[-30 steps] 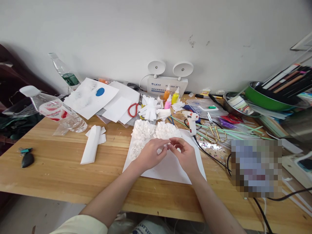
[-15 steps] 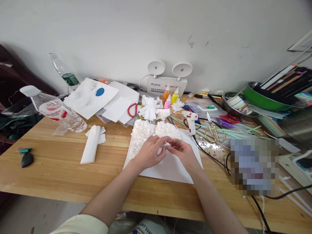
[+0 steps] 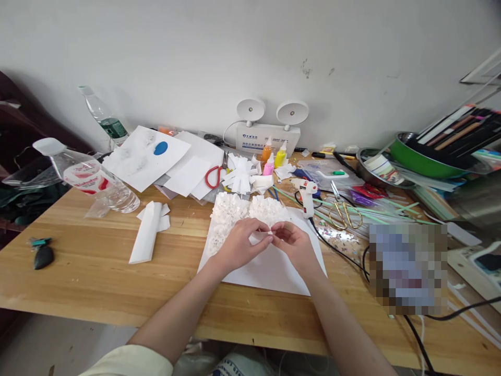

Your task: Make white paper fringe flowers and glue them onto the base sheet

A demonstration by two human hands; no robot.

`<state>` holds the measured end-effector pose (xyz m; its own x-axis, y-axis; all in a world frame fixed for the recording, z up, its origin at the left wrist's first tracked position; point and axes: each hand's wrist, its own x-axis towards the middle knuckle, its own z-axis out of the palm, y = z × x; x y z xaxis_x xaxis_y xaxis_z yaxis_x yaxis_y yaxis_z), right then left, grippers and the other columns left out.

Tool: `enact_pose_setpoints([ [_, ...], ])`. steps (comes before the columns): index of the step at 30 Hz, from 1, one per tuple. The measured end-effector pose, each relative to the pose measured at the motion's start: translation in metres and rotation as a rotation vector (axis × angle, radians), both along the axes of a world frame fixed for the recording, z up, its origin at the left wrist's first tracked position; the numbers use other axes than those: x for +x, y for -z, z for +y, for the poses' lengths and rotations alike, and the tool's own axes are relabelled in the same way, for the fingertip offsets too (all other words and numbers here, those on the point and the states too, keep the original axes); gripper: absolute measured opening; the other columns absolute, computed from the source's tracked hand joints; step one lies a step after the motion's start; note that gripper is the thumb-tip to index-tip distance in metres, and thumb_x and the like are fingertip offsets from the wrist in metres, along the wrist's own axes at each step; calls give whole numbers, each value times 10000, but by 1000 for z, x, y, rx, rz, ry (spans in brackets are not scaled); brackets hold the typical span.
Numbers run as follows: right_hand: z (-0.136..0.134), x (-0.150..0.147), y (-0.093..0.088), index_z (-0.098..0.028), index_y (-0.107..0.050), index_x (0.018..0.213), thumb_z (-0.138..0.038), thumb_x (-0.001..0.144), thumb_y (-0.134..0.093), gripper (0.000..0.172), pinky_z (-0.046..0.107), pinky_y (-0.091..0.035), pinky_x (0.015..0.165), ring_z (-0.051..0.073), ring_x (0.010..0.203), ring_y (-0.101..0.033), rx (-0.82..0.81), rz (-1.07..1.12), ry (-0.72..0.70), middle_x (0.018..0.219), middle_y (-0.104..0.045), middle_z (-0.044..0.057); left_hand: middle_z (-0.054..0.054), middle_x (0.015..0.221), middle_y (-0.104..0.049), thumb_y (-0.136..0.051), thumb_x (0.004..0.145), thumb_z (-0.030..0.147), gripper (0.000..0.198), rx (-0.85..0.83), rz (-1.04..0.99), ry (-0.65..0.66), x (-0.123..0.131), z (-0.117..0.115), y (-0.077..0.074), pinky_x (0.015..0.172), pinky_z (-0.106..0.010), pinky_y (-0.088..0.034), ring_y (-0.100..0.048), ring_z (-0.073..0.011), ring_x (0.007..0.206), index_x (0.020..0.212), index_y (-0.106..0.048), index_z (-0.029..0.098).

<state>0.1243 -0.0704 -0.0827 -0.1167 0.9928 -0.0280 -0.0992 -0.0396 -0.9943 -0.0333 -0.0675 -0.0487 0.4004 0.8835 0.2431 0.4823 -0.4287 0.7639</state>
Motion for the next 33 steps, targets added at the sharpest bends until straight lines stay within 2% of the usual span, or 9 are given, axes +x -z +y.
enact_pose_setpoints([
  [11,-4,-2,-9,-189,-607,775,-320,688,-646,162,287,-426,661,148,690,-521,49,-155,-73,756,-587,27,-6,770,-572,-459,811,261,122,-110,-76,8,0,0,-3,707,-260,-402,-510,-131,744,764,-536,178],
  [15,-4,-2,-10,-175,-606,726,-357,704,-622,184,285,-419,655,148,678,-509,38,-194,-88,720,-578,27,-12,764,-565,-455,800,248,115,-166,-110,-49,-1,0,-3,677,-258,-403,-502,-136,738,754,-531,175],
  [24,-6,-4,-12,-183,-557,698,-364,720,-594,186,258,-393,633,128,655,-459,-22,-104,-162,668,-507,3,4,721,-535,-446,788,211,101,-276,-263,-73,2,-2,-3,679,-247,-406,-494,-117,706,721,-508,168],
  [29,-6,-2,-12,-185,-552,683,-350,712,-604,175,259,-396,628,129,652,-464,-19,-76,-135,664,-503,1,1,744,-551,-445,803,253,119,-298,-284,-41,3,-2,-5,704,-253,-413,-514,-120,726,753,-514,170],
  [33,-5,-1,-12,-193,-564,708,-316,714,-610,131,264,-406,636,129,660,-484,5,-62,-94,698,-525,2,-5,778,-572,-438,811,284,145,-256,-228,-65,2,-2,-5,706,-252,-416,-527,-128,753,785,-532,175],
])
